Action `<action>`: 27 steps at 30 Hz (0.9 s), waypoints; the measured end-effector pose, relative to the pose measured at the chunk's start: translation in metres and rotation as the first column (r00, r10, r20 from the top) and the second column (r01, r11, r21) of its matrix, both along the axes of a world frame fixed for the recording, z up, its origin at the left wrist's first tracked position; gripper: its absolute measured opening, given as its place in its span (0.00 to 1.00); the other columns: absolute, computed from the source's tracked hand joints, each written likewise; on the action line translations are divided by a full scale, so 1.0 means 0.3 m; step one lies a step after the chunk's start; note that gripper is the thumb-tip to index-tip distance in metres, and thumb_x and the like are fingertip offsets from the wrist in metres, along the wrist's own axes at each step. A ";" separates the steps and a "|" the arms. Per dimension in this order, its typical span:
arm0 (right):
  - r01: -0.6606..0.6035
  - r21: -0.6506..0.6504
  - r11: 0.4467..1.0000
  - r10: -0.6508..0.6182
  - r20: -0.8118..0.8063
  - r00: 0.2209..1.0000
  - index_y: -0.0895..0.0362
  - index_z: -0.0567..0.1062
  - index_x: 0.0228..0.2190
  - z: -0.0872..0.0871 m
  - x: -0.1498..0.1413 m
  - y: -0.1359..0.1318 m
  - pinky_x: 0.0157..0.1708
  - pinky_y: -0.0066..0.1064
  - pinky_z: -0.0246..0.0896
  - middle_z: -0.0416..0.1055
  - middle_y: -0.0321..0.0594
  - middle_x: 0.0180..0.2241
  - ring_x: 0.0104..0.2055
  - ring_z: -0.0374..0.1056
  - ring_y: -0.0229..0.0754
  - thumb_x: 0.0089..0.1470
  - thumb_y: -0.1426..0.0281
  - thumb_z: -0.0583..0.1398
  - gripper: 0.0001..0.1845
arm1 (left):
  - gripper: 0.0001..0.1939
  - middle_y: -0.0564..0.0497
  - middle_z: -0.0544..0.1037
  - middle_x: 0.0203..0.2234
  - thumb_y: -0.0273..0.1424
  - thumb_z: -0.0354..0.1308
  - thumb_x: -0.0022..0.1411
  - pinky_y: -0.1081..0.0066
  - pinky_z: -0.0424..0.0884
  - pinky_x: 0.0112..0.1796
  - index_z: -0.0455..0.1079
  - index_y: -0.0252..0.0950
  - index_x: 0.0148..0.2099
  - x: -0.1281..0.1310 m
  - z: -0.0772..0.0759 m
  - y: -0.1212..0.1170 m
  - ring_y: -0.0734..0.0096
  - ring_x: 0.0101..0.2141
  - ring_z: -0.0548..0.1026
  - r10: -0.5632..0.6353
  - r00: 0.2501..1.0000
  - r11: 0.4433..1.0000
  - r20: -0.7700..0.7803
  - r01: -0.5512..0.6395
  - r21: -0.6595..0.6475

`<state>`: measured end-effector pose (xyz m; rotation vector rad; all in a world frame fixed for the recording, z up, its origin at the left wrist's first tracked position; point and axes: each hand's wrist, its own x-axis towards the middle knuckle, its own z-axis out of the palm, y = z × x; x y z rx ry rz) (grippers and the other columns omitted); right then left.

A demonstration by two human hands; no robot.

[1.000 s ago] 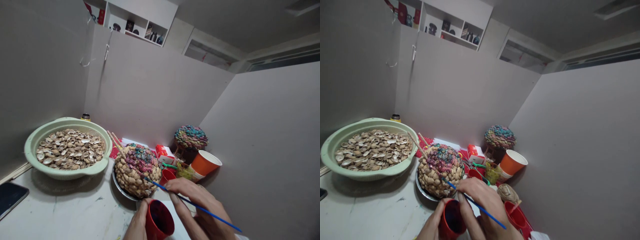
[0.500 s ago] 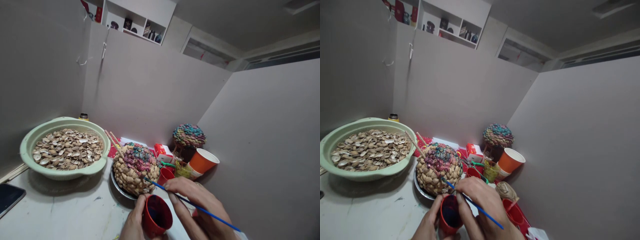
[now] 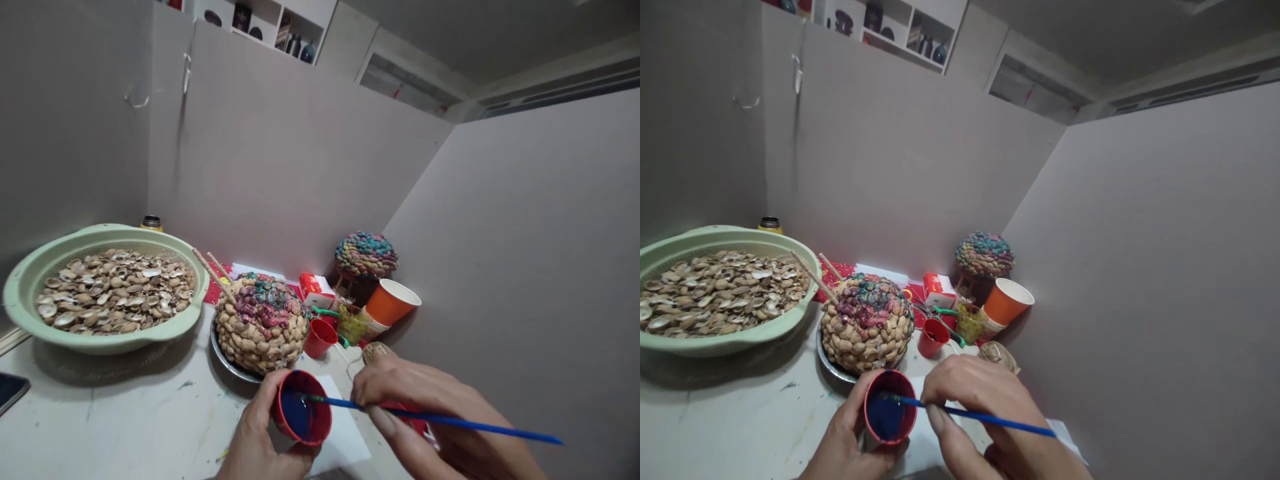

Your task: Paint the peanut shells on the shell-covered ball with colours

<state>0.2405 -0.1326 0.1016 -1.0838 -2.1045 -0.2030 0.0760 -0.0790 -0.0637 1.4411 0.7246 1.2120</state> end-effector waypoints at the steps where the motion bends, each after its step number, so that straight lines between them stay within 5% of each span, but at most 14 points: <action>1: -0.033 -0.038 0.999 0.035 0.054 0.998 0.49 0.77 0.42 0.010 0.001 0.002 0.37 0.29 0.79 0.82 0.39 0.35 0.37 0.81 0.46 0.65 0.71 0.61 0.06 | 0.29 0.46 0.82 0.52 0.28 0.67 0.53 0.65 0.73 0.54 0.70 0.39 0.59 -0.001 -0.003 -0.001 0.57 0.52 0.80 0.000 1.000 1.000 -0.012 0.000 0.012; 8: -0.089 -0.311 0.946 0.176 0.265 0.948 0.51 0.74 0.36 0.012 -0.022 0.046 0.35 0.29 0.75 0.79 0.36 0.31 0.32 0.76 0.41 0.63 0.76 0.60 0.06 | 0.33 0.44 0.82 0.53 0.29 0.71 0.53 0.64 0.75 0.54 0.68 0.38 0.61 -0.002 -0.036 0.011 0.56 0.51 0.81 -0.005 0.998 0.993 -0.070 0.013 0.120; 14: -0.117 -0.260 0.958 0.181 0.239 0.954 0.51 0.75 0.39 0.014 -0.018 0.053 0.36 0.30 0.76 0.80 0.36 0.33 0.33 0.77 0.41 0.65 0.75 0.60 0.06 | 0.33 0.43 0.80 0.56 0.27 0.69 0.55 0.63 0.73 0.57 0.66 0.39 0.63 -0.012 -0.027 0.010 0.55 0.55 0.79 -0.028 0.995 0.994 -0.100 0.038 0.103; 22: -0.096 -0.131 0.987 0.086 -0.082 0.993 0.50 0.81 0.35 0.023 0.026 0.071 0.30 0.26 0.76 0.82 0.39 0.31 0.30 0.79 0.42 0.67 0.64 0.61 0.09 | 0.36 0.41 0.81 0.56 0.36 0.67 0.56 0.61 0.73 0.58 0.64 0.36 0.66 -0.017 -0.043 0.004 0.52 0.56 0.79 -0.008 1.000 1.000 -0.020 0.008 -0.004; 27: -0.131 -0.280 0.951 -0.001 -0.427 0.904 0.55 0.82 0.28 0.010 0.027 0.128 0.23 0.25 0.74 0.79 0.41 0.25 0.24 0.76 0.41 0.61 0.57 0.67 0.16 | 0.41 0.36 0.79 0.59 0.48 0.66 0.60 0.58 0.73 0.58 0.60 0.34 0.68 -0.014 -0.038 0.000 0.47 0.58 0.77 0.005 0.998 1.000 0.058 -0.004 -0.023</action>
